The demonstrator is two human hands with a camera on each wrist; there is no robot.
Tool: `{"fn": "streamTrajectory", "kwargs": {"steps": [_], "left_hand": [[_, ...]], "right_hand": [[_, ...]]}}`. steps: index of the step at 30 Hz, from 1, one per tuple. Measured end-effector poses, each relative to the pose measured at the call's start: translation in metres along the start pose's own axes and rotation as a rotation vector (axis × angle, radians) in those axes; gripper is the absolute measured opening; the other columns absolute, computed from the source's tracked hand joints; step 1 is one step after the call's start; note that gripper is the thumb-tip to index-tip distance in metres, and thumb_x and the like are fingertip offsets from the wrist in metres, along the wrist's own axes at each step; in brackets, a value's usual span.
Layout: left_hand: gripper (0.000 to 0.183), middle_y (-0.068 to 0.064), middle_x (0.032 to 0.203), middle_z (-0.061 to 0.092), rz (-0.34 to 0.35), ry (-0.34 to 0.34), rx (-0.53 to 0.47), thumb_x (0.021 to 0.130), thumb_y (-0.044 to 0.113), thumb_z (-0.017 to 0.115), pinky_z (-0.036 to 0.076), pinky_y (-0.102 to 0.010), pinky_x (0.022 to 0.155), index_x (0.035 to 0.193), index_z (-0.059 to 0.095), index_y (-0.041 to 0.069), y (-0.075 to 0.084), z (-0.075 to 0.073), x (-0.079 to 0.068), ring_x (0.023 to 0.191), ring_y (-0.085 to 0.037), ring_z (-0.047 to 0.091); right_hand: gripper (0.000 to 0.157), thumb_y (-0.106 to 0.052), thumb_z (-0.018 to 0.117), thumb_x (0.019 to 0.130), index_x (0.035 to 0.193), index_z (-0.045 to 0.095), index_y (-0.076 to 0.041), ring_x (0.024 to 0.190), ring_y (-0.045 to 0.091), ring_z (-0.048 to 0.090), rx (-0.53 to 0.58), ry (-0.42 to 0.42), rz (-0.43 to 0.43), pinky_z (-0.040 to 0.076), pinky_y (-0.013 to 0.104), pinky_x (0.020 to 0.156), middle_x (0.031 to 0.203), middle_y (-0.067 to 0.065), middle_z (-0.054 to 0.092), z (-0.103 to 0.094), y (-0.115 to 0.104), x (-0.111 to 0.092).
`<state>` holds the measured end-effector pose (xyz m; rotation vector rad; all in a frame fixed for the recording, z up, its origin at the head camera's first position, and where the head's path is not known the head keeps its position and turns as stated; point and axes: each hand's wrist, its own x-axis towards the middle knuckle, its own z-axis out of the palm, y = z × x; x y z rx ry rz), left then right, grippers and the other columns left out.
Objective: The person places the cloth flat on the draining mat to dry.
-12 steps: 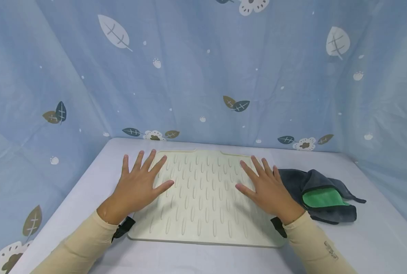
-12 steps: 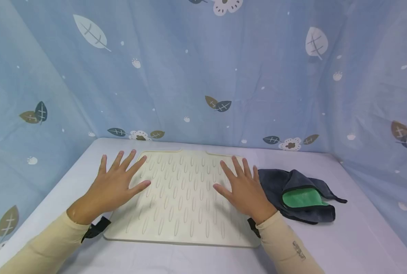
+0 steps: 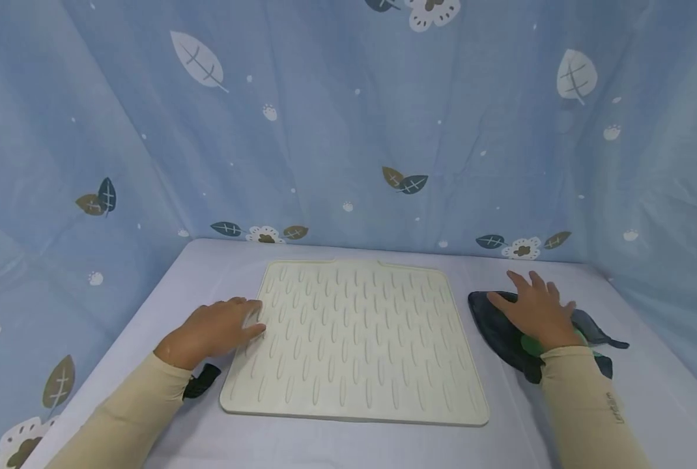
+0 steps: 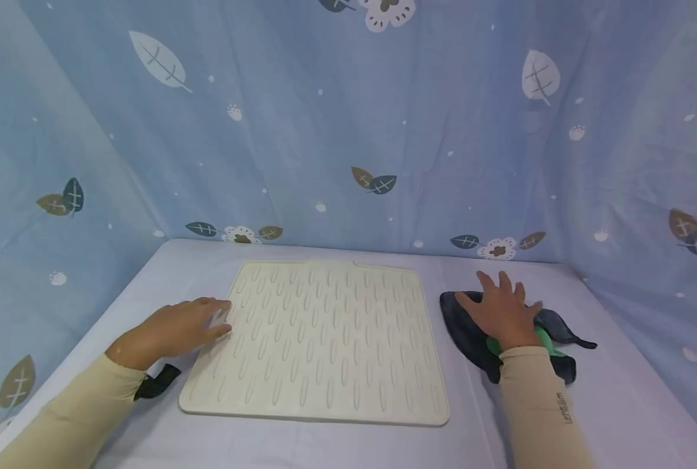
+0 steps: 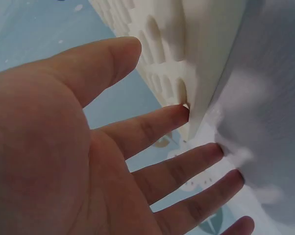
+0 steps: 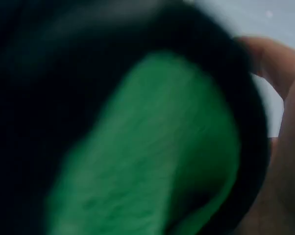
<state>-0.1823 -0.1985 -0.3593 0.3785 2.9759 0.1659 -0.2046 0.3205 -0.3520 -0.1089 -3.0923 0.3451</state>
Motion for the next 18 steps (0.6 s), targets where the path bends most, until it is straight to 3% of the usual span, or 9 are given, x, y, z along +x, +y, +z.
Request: {"fn": "streamTrajectory", "kwargs": {"steps": [4,7,13,18], "left_hand": [[0.056,-0.026,0.137,0.058,0.002,-0.006,-0.011,0.095,0.04,0.064,0.046,-0.067,0.092,0.137,0.059,0.002,-0.003,0.005,0.003,0.122,-0.049,0.057],[0.056,-0.027,0.137,0.058,0.0,0.006,-0.006,0.095,0.04,0.064,0.046,-0.067,0.091,0.137,0.059,0.002,-0.002,0.006,0.003,0.121,-0.048,0.057],[0.057,-0.027,0.136,0.058,0.005,0.014,0.002,0.095,0.039,0.065,0.047,-0.066,0.09,0.137,0.059,0.001,-0.001,0.007,0.002,0.12,-0.048,0.058],[0.058,-0.027,0.135,0.059,0.007,0.024,0.01,0.094,0.039,0.066,0.047,-0.066,0.09,0.137,0.059,0.001,-0.001,0.009,0.003,0.119,-0.048,0.058]], "right_hand": [[0.099,-0.065,0.056,0.09,0.153,0.024,0.005,0.132,0.077,0.008,0.012,-0.145,0.052,0.012,0.092,0.089,0.15,0.048,0.008,0.003,0.028,0.007],[0.101,-0.059,0.064,0.087,0.149,0.025,0.012,0.13,0.077,0.015,-0.011,-0.211,0.03,0.02,0.089,0.093,0.147,0.052,0.013,0.01,0.038,0.01],[0.097,-0.051,0.066,0.088,0.144,0.031,0.019,0.123,0.071,0.036,-0.014,-0.262,-0.014,0.04,0.075,0.093,0.138,0.053,0.029,0.013,0.04,0.01],[0.085,-0.045,0.063,0.092,0.142,0.037,0.018,0.121,0.072,0.037,-0.035,-0.266,0.002,0.041,0.074,0.09,0.135,0.053,0.033,0.01,0.037,0.009]]}}
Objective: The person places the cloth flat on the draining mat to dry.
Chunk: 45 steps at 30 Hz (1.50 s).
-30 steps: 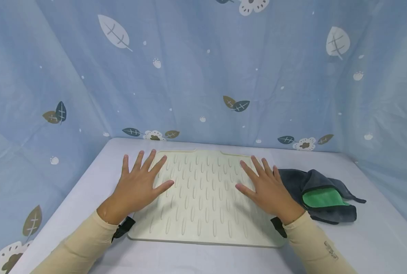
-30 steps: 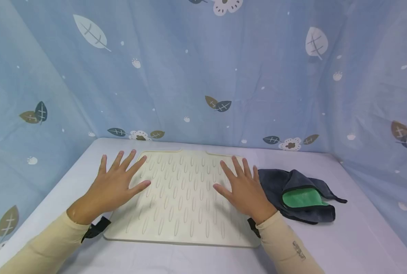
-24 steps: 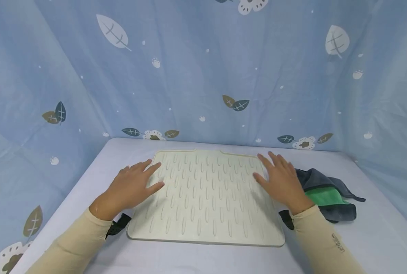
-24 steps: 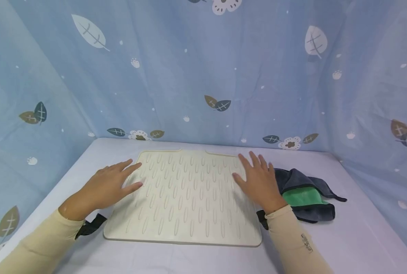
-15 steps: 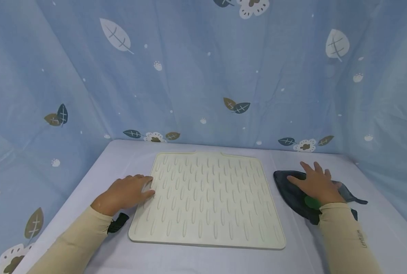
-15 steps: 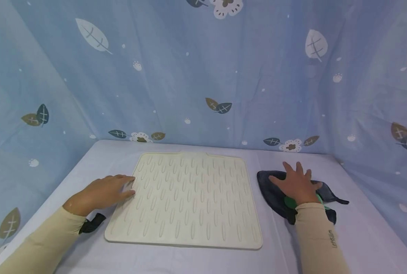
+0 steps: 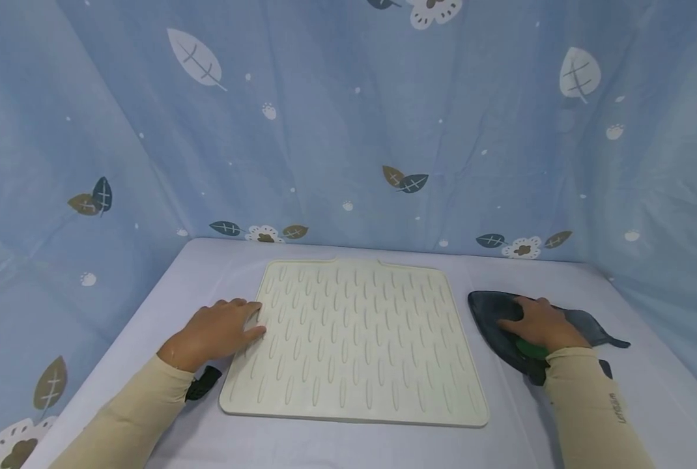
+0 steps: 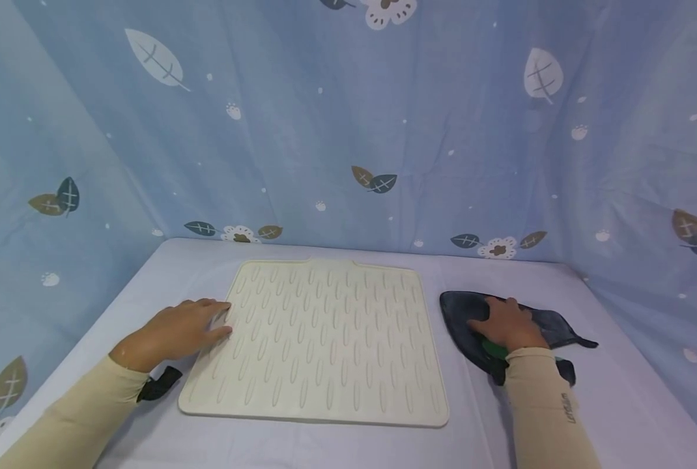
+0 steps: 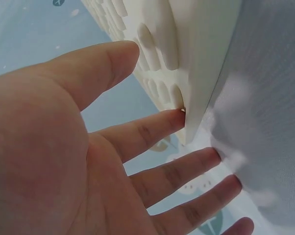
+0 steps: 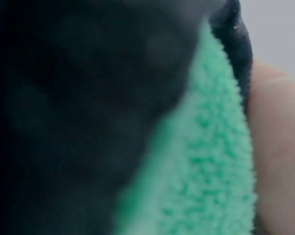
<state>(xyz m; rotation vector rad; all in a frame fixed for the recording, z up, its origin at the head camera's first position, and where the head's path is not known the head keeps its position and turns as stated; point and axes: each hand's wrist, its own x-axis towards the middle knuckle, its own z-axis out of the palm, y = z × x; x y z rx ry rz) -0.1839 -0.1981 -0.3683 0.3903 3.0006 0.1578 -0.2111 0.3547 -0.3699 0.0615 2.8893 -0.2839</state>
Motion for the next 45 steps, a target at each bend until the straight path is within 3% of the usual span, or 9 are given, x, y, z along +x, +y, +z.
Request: {"fn": "streamTrajectory", "kwargs": {"steps": [9,22,26,33,45], "left_hand": [[0.058,-0.027,0.136,0.058,-0.007,0.002,0.0,0.094,0.039,0.067,0.046,-0.068,0.091,0.137,0.058,0.001,0.002,0.0,-0.001,0.12,-0.049,0.056],[0.059,-0.027,0.136,0.057,-0.004,-0.006,0.011,0.094,0.04,0.067,0.046,-0.067,0.091,0.138,0.057,0.002,0.001,0.002,-0.002,0.12,-0.049,0.056],[0.059,-0.027,0.136,0.058,-0.003,-0.006,0.014,0.094,0.039,0.066,0.046,-0.066,0.091,0.138,0.057,0.002,0.002,0.0,-0.002,0.119,-0.049,0.056],[0.06,-0.026,0.134,0.058,0.002,-0.005,0.021,0.094,0.04,0.066,0.047,-0.066,0.089,0.138,0.057,0.001,0.0,-0.001,-0.001,0.117,-0.048,0.057],[0.06,-0.027,0.135,0.058,0.0,-0.01,0.015,0.094,0.04,0.066,0.047,-0.066,0.09,0.138,0.058,0.001,0.001,-0.002,0.001,0.118,-0.048,0.057]], "right_hand": [[0.066,-0.031,0.063,0.095,0.14,0.044,0.013,0.115,0.068,0.043,-0.07,0.023,0.047,0.044,0.074,0.084,0.132,0.047,0.042,-0.002,-0.003,-0.004],[0.043,-0.012,0.069,0.088,0.124,0.061,0.01,0.109,0.054,0.057,-0.054,0.127,-0.03,0.049,0.065,0.083,0.124,0.037,0.059,-0.007,-0.012,-0.007],[0.039,-0.01,0.071,0.086,0.12,0.063,0.009,0.105,0.052,0.059,-0.045,0.174,-0.058,0.049,0.063,0.083,0.121,0.037,0.061,-0.012,-0.019,-0.011],[0.028,0.001,0.062,0.087,0.114,0.067,0.007,0.083,0.037,0.059,0.022,0.307,-0.122,0.051,0.057,0.075,0.11,0.037,0.063,-0.02,-0.037,-0.019],[0.026,0.001,0.071,0.085,0.111,0.068,0.006,0.069,0.029,0.056,0.059,0.449,-0.197,0.05,0.045,0.061,0.095,0.03,0.063,-0.027,-0.061,-0.028]]}}
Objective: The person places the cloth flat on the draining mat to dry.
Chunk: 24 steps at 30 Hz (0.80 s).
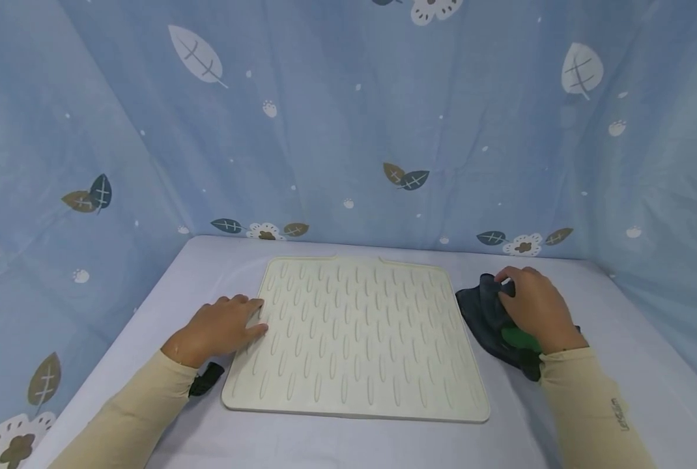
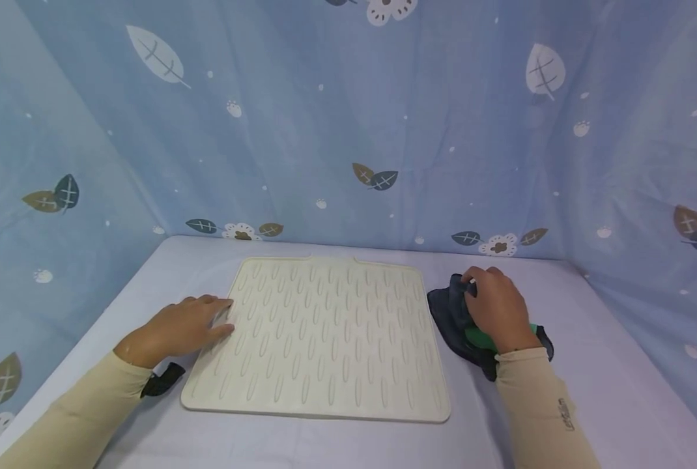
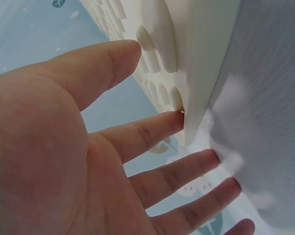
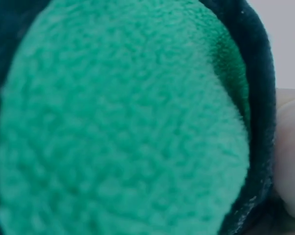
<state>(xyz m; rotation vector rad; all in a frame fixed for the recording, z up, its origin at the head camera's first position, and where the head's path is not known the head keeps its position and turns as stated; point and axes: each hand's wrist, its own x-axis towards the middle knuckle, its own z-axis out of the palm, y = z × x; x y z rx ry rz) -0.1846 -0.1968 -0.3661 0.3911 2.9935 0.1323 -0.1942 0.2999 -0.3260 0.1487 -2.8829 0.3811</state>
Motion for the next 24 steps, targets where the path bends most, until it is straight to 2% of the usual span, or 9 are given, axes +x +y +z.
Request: {"fn": "streamTrajectory", "kwargs": {"steps": [8,14,24], "left_hand": [[0.06,-0.026,0.135,0.058,0.0,0.008,-0.004,0.094,0.041,0.067,0.047,-0.066,0.09,0.138,0.058,0.001,-0.001,0.0,0.002,0.117,-0.047,0.058],[0.061,-0.026,0.135,0.058,-0.006,0.012,-0.009,0.093,0.041,0.067,0.046,-0.066,0.091,0.139,0.057,0.001,0.0,0.002,0.003,0.118,-0.047,0.057],[0.062,-0.026,0.134,0.058,-0.012,0.007,-0.009,0.092,0.039,0.068,0.047,-0.064,0.091,0.139,0.057,0.001,0.003,0.004,-0.001,0.117,-0.046,0.057]], "right_hand": [[0.028,0.001,0.07,0.086,0.114,0.067,0.003,0.062,0.024,0.05,0.058,0.096,-0.043,0.038,0.032,0.051,0.098,0.03,0.063,-0.006,-0.019,-0.003],[0.03,0.004,0.072,0.084,0.114,0.068,0.003,0.061,0.023,0.045,0.084,0.2,-0.117,0.032,0.03,0.049,0.1,0.03,0.064,-0.006,-0.03,-0.004],[0.03,0.003,0.073,0.086,0.115,0.069,0.0,0.073,0.028,0.056,0.134,0.325,-0.181,0.042,0.035,0.057,0.102,0.023,0.063,-0.001,-0.056,-0.008]]}}
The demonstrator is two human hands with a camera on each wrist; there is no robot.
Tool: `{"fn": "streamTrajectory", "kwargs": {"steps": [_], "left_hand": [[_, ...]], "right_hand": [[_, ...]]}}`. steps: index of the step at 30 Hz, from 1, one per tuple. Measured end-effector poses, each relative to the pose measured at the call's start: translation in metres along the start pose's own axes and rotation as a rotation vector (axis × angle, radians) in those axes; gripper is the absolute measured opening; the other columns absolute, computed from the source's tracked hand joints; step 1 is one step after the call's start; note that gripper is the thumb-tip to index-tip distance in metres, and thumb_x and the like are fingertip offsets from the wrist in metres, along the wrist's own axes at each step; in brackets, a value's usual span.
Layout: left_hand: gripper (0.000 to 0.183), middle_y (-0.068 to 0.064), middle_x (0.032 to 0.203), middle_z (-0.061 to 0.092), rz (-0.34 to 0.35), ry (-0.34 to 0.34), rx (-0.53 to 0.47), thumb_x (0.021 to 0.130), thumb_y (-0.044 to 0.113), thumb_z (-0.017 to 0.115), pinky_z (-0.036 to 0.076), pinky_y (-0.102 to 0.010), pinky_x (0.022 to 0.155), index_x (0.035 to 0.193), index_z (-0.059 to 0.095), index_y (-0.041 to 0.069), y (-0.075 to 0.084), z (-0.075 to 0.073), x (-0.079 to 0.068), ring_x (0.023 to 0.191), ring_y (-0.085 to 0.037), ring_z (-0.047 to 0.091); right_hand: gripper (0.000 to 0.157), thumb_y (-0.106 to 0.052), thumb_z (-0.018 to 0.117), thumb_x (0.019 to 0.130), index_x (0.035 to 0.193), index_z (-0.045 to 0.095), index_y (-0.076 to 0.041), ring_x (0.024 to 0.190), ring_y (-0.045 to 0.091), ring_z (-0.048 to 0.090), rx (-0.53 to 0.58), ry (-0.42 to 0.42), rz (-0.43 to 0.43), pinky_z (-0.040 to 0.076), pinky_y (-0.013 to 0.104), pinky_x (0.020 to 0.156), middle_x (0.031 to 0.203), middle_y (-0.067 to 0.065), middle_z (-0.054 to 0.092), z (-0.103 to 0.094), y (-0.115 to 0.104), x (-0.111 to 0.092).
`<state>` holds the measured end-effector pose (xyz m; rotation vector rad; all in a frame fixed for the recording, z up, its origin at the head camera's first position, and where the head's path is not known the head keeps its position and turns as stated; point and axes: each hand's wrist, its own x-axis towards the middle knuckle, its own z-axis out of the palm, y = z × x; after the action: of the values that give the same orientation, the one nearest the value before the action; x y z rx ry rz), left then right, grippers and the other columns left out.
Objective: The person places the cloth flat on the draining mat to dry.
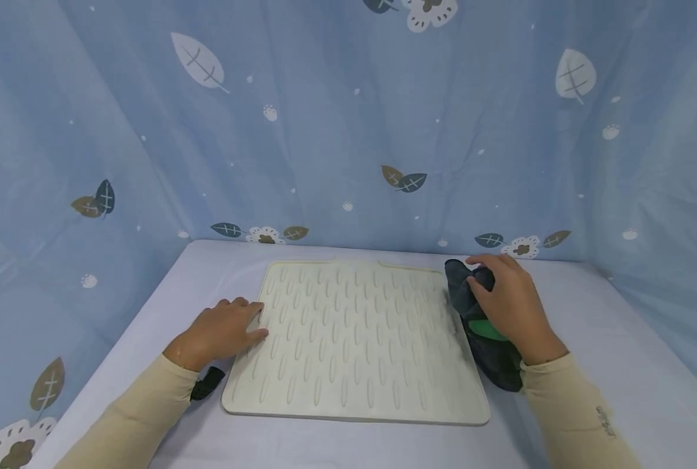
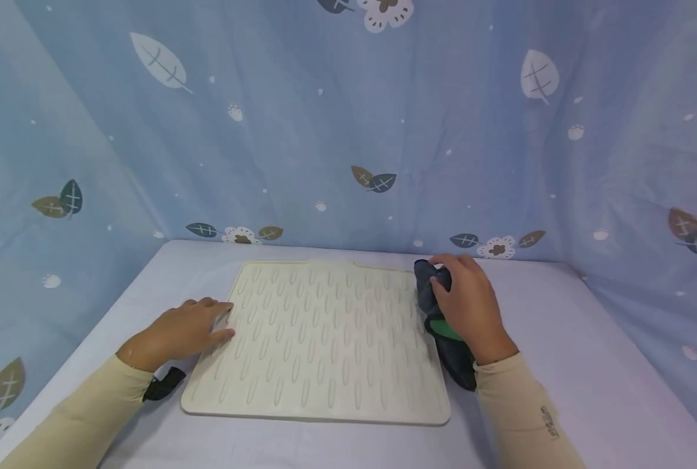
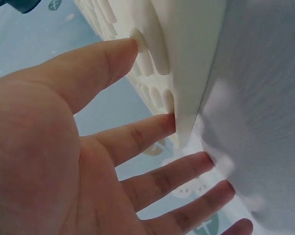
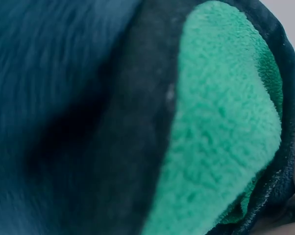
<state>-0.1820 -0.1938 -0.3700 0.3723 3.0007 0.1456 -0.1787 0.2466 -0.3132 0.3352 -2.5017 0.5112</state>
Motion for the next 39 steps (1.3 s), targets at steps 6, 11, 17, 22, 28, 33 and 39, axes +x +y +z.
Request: {"fn": "streamTrajectory", "kwargs": {"steps": [6,11,17,22,28,33,39], "left_hand": [[0.063,-0.025,0.132,0.059,-0.001,0.009,0.01,0.092,0.041,0.069,0.048,-0.063,0.09,0.138,0.057,0.0,-0.001,0.001,0.0,0.114,-0.045,0.058],[0.063,-0.024,0.13,0.06,-0.003,0.014,0.02,0.091,0.042,0.07,0.05,-0.062,0.088,0.138,0.058,0.001,-0.002,0.003,0.004,0.111,-0.043,0.059],[0.062,-0.023,0.126,0.062,0.012,0.03,0.015,0.09,0.042,0.071,0.051,-0.06,0.085,0.135,0.059,0.001,-0.001,0.004,0.004,0.106,-0.042,0.06],[0.062,-0.023,0.124,0.063,0.009,0.04,0.009,0.09,0.041,0.072,0.051,-0.06,0.085,0.135,0.06,0.0,-0.001,0.004,0.004,0.104,-0.04,0.061],[0.062,-0.023,0.123,0.064,0.005,0.043,0.009,0.089,0.042,0.073,0.052,-0.059,0.084,0.134,0.06,0.001,-0.002,0.004,0.003,0.102,-0.04,0.061],[0.063,-0.023,0.123,0.064,0.002,0.042,0.009,0.089,0.042,0.073,0.051,-0.059,0.085,0.134,0.06,0.001,-0.002,0.006,0.003,0.102,-0.039,0.061],[0.063,-0.023,0.124,0.063,0.008,0.048,0.025,0.09,0.044,0.071,0.052,-0.058,0.085,0.135,0.06,0.001,-0.002,0.006,0.004,0.103,-0.04,0.061]], "right_hand": [[0.031,0.003,0.073,0.087,0.117,0.069,-0.003,0.072,0.027,0.054,0.038,0.058,-0.054,0.041,0.037,0.058,0.101,0.02,0.063,0.005,-0.021,0.011],[0.031,0.003,0.071,0.089,0.119,0.068,-0.002,0.077,0.03,0.056,0.072,0.082,-0.076,0.046,0.042,0.062,0.102,0.02,0.062,0.008,-0.035,0.022],[0.029,0.002,0.069,0.09,0.119,0.068,0.0,0.086,0.035,0.059,0.128,0.112,-0.097,0.052,0.049,0.068,0.107,0.023,0.062,0.012,-0.048,0.034],[0.029,0.001,0.07,0.091,0.12,0.068,-0.001,0.091,0.035,0.06,0.167,0.127,-0.114,0.054,0.049,0.072,0.109,0.022,0.061,0.017,-0.062,0.043],[0.03,-0.002,0.071,0.091,0.12,0.068,-0.001,0.091,0.034,0.059,0.215,0.144,-0.164,0.052,0.045,0.072,0.106,0.021,0.061,0.021,-0.081,0.051],[0.027,-0.004,0.071,0.092,0.119,0.069,-0.002,0.09,0.034,0.061,0.249,0.158,-0.19,0.053,0.045,0.073,0.107,0.021,0.06,0.025,-0.096,0.055],[0.023,-0.005,0.07,0.093,0.115,0.07,-0.002,0.09,0.033,0.062,0.303,0.164,-0.185,0.055,0.044,0.077,0.106,0.019,0.058,0.03,-0.11,0.06]]}}
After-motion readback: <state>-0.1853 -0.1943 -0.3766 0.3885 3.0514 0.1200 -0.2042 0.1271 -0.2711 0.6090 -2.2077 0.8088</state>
